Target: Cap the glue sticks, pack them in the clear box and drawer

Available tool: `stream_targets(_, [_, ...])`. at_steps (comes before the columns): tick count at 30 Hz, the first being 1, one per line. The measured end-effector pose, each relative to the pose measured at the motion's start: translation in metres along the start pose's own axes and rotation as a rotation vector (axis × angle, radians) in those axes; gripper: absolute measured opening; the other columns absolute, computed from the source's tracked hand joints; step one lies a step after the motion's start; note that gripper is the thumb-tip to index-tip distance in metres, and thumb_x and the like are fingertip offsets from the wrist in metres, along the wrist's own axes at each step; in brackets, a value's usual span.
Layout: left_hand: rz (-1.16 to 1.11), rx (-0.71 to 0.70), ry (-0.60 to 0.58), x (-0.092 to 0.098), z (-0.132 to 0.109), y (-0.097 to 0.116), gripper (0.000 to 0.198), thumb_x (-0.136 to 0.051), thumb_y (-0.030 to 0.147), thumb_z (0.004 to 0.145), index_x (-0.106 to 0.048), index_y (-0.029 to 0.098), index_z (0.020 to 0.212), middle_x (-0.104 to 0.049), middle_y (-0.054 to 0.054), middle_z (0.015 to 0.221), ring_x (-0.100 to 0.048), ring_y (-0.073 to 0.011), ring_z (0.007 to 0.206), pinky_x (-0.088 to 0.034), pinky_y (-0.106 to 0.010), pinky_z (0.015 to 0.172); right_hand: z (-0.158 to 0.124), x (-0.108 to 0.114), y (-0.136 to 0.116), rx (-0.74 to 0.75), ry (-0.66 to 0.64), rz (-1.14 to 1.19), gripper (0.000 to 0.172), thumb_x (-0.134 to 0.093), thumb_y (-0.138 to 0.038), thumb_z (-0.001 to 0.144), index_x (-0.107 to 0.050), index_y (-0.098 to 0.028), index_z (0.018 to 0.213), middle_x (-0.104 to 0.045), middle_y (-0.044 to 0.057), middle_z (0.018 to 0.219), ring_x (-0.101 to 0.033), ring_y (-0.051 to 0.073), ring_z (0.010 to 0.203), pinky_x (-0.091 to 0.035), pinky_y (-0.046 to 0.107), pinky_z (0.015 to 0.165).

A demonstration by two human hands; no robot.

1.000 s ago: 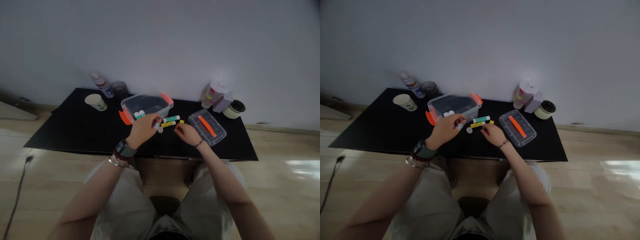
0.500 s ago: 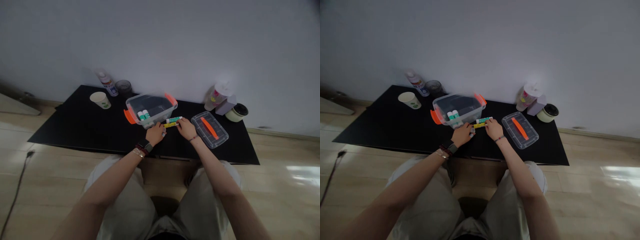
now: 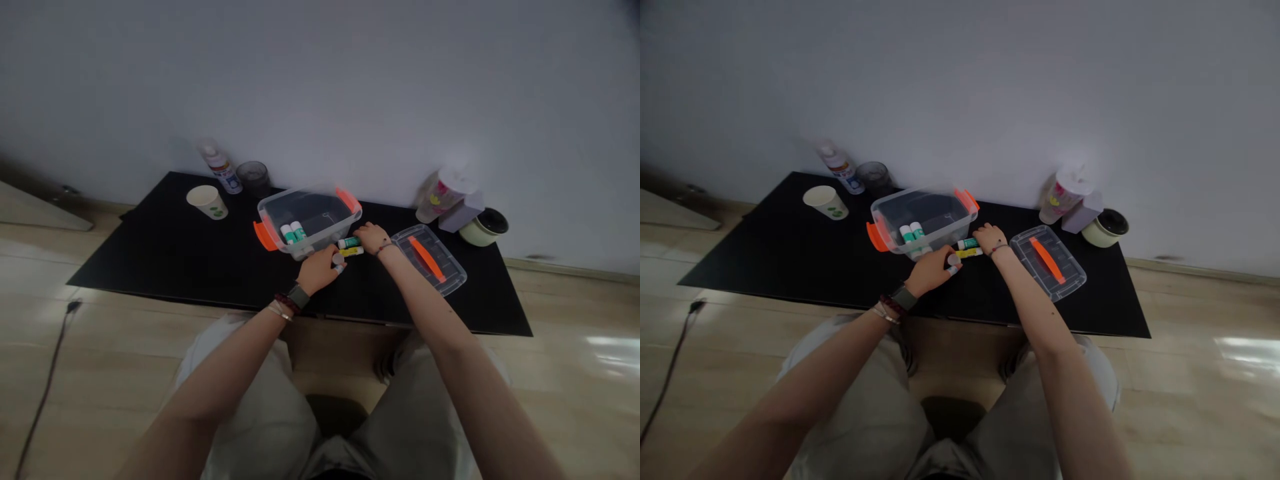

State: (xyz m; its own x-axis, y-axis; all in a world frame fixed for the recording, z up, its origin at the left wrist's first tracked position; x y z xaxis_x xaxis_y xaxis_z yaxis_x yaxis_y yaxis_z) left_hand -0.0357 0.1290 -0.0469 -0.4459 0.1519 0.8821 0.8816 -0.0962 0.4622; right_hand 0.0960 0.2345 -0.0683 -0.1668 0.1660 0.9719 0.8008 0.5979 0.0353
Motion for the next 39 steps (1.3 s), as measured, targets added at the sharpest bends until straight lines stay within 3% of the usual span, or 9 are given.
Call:
stream_targets(5, [-0.203,-0.067,0.023,-0.002,0.002,0.000,0.024,-0.061,0.032,0.087,-0.058,0.019,0.106,-0.071,-0.008,0.098,-0.067,-0.0242,0.088,-0.049,-0.035,0.078,-0.009,0.014,0.000,0.040,0.138,-0.024,0.030,-0.041,-0.007,0.095,-0.067,-0.013,0.108,-0.068,0.018,0.113,-0.054,0.027,0.106,-0.038,0.037,0.088])
stream_targets(10, [-0.348,-0.129,0.064,-0.009,0.005,-0.002,0.026,-0.065,0.033,0.082,-0.060,0.018,0.104,-0.069,-0.008,0.099,-0.066,-0.0229,0.088,-0.051,-0.036,0.080,-0.050,0.042,0.025,-0.030,0.316,0.081,0.024,-0.050,-0.013,0.091,-0.062,-0.011,0.112,-0.067,0.019,0.111,-0.055,0.029,0.105,-0.038,0.040,0.091])
stream_targets(14, [-0.581,-0.122,0.009,-0.018,0.006,0.002,0.037,-0.068,0.041,0.079,-0.063,0.016,0.106,-0.070,-0.009,0.102,-0.066,-0.0213,0.085,-0.054,-0.035,0.079,-0.100,0.049,0.042,-0.166,0.527,0.584,0.030,-0.064,-0.030,0.085,-0.056,-0.016,0.111,-0.067,0.010,0.103,-0.061,0.024,0.093,-0.046,0.037,0.084])
stream_targets(19, [-0.674,-0.147,-0.021,-0.020,-0.001,0.015,0.044,-0.070,0.048,0.077,-0.068,0.015,0.107,-0.070,-0.010,0.103,-0.065,-0.0214,0.087,-0.053,-0.035,0.081,-0.134,0.037,0.026,-0.147,0.704,1.341,0.045,-0.071,-0.048,0.078,-0.045,-0.025,0.106,-0.063,0.001,0.094,-0.064,0.017,0.084,-0.055,0.034,0.078])
stream_targets(23, [-0.739,-0.168,-0.048,-0.023,-0.007,0.022,0.046,-0.071,0.051,0.075,-0.070,0.015,0.106,-0.071,-0.010,0.102,-0.064,-0.0207,0.085,-0.053,-0.033,0.077,-0.136,0.033,0.009,-0.148,0.715,1.624,0.067,-0.076,-0.051,0.073,-0.034,-0.032,0.121,-0.060,-0.003,0.094,-0.066,0.017,0.088,-0.058,0.035,0.079])
stream_targets(28, [-0.789,-0.187,-0.063,-0.024,-0.007,0.024,0.045,-0.070,0.051,0.077,-0.069,0.013,0.103,-0.071,-0.009,0.094,-0.063,-0.0189,0.079,-0.052,-0.032,0.074,-0.136,0.037,-0.005,-0.130,0.660,1.642,0.091,-0.080,-0.047,0.072,-0.020,-0.034,0.138,-0.059,-0.004,0.091,-0.067,0.017,0.082,-0.060,0.040,0.081])
stream_targets(32, [-0.821,-0.159,-0.037,-0.022,-0.005,0.024,0.047,-0.073,0.050,0.076,-0.064,0.015,0.106,-0.069,-0.007,0.091,-0.063,-0.0175,0.078,-0.052,-0.032,0.074,-0.135,0.038,-0.014,-0.097,0.609,1.619,0.089,-0.078,-0.046,0.074,-0.019,-0.035,0.140,-0.058,-0.003,0.090,-0.067,0.017,0.081,-0.060,0.041,0.085])
stream_targets(39, [-1.068,-0.120,-0.111,-0.017,-0.006,0.032,0.052,-0.074,0.063,0.071,-0.058,0.016,0.086,-0.065,-0.002,0.077,-0.061,-0.0133,0.067,-0.053,-0.029,0.069,-0.129,0.034,-0.028,-0.036,0.568,1.623,0.084,-0.078,-0.042,0.074,-0.022,-0.033,0.137,-0.058,-0.003,0.091,-0.067,0.016,0.082,-0.059,0.035,0.083])
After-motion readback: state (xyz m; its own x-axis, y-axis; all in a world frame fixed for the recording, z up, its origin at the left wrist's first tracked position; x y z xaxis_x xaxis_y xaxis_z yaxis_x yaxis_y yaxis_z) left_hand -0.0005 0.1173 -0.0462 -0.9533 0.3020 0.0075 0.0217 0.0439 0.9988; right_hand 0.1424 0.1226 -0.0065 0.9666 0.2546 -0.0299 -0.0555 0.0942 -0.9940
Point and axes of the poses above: each hand's wrist, its own z-axis towards the middle knuckle, its own x-axis out of the back of the hand, y = z × x, the point moved 6 cm from there along z, towards the middle knuckle
